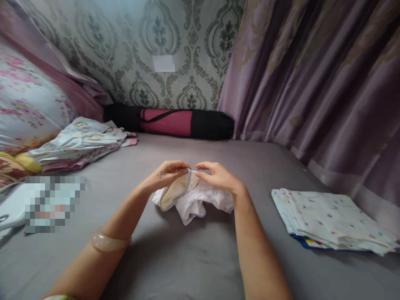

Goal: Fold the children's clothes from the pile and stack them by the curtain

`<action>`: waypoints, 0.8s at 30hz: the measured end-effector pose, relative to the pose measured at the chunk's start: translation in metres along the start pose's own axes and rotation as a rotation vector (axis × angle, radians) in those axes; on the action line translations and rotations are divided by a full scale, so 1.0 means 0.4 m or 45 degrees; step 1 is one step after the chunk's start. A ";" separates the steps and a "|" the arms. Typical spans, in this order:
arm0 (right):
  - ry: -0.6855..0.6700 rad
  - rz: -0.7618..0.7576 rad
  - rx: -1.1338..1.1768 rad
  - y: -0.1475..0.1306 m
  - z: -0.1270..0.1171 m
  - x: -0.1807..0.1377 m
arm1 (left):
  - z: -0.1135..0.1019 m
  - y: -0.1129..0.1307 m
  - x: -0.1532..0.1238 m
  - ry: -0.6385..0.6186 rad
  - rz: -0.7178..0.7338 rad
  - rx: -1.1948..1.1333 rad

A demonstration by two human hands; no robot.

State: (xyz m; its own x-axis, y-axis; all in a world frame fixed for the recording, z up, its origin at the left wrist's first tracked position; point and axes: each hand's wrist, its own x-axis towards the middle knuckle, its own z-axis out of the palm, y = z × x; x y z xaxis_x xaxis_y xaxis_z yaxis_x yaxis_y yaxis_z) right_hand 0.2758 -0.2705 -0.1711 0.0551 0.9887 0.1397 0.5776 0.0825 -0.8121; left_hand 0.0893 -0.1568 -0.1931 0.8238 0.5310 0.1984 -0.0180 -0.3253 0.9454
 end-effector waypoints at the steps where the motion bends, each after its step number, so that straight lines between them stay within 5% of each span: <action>1: -0.039 -0.018 0.037 -0.005 0.013 0.005 | 0.001 0.007 -0.002 0.005 -0.011 -0.017; 5: -0.017 -0.009 0.099 -0.008 0.035 0.017 | -0.005 0.024 -0.008 0.079 -0.037 -0.076; 10: 0.396 0.064 0.252 0.012 0.004 0.019 | -0.045 0.021 -0.015 0.153 0.034 0.014; 14: 0.638 0.168 0.339 0.033 -0.037 0.009 | -0.069 0.002 -0.021 0.047 -0.032 0.057; 24: 0.781 0.358 0.455 0.051 -0.084 -0.015 | -0.032 0.005 -0.011 -0.027 0.019 0.145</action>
State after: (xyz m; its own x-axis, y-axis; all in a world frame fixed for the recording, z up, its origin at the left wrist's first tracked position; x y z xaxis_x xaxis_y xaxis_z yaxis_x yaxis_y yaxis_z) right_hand 0.3145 -0.2791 -0.1695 0.6642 0.7401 0.1056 0.1823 -0.0233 -0.9830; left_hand 0.0784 -0.1496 -0.1887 0.8355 0.5095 0.2055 0.0331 -0.4201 0.9069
